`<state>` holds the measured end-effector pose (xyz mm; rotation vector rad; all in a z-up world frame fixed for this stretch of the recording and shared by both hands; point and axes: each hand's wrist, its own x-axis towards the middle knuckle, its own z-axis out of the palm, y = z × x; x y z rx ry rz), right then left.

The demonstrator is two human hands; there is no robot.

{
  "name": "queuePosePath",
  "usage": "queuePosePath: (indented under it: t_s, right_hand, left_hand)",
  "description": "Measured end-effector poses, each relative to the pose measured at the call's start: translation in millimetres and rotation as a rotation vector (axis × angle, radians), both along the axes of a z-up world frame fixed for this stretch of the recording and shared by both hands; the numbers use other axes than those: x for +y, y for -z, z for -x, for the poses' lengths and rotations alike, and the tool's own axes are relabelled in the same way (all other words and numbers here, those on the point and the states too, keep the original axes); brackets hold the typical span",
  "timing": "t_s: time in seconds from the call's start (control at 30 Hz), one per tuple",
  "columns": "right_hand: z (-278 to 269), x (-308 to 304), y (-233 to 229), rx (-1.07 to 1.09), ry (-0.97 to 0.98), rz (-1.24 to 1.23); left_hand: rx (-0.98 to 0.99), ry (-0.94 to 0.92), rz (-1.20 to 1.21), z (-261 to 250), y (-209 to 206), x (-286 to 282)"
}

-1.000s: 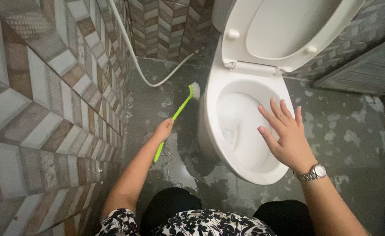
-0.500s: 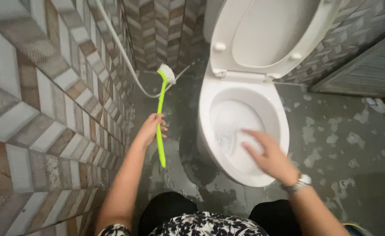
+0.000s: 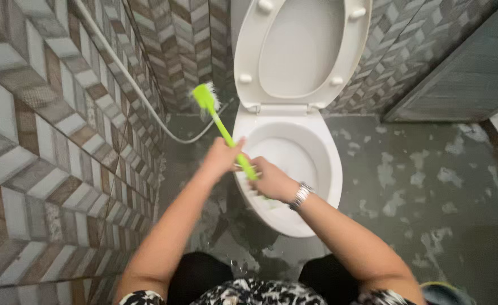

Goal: The person cleans a toilet by pouring soapy water from a bucket using a scoop and scrubbing the seat and bowl with a brush.

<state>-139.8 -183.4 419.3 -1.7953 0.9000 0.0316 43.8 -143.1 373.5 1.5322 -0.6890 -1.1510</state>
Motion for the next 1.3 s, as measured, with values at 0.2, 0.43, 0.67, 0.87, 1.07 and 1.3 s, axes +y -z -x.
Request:
queuePosePath:
  t_s: [0.2, 0.43, 0.67, 0.87, 1.07, 1.3]
  right_hand:
    - [85, -5, -122, 0.459, 0.050, 0.834]
    - [26, -22, -90, 0.431, -0.005, 1.118]
    - [35, -51, -105, 0.556, 0.071, 0.884]
    - [0, -63, -92, 0.510, 0.120, 0.843]
    - [47, -42, -112, 0.589, 0.084, 0.900]
    - [60, -59, -108, 0.498, 0.125, 0.846]
  left_hand:
    - [-0.235, 0.225, -0.175, -18, -38, 11]
    - [-0.163, -0.465, 0.079, -73, -27, -13]
    - [0.166, -0.413, 0.147, -99, 34, 2]
    - [0.351, -0.430, 0.229, -108, 37, -2]
    - [0.228, -0.543, 0.236, -126, 38, 0]
    - [0.231, -0.563, 0.251, -122, 48, -2]
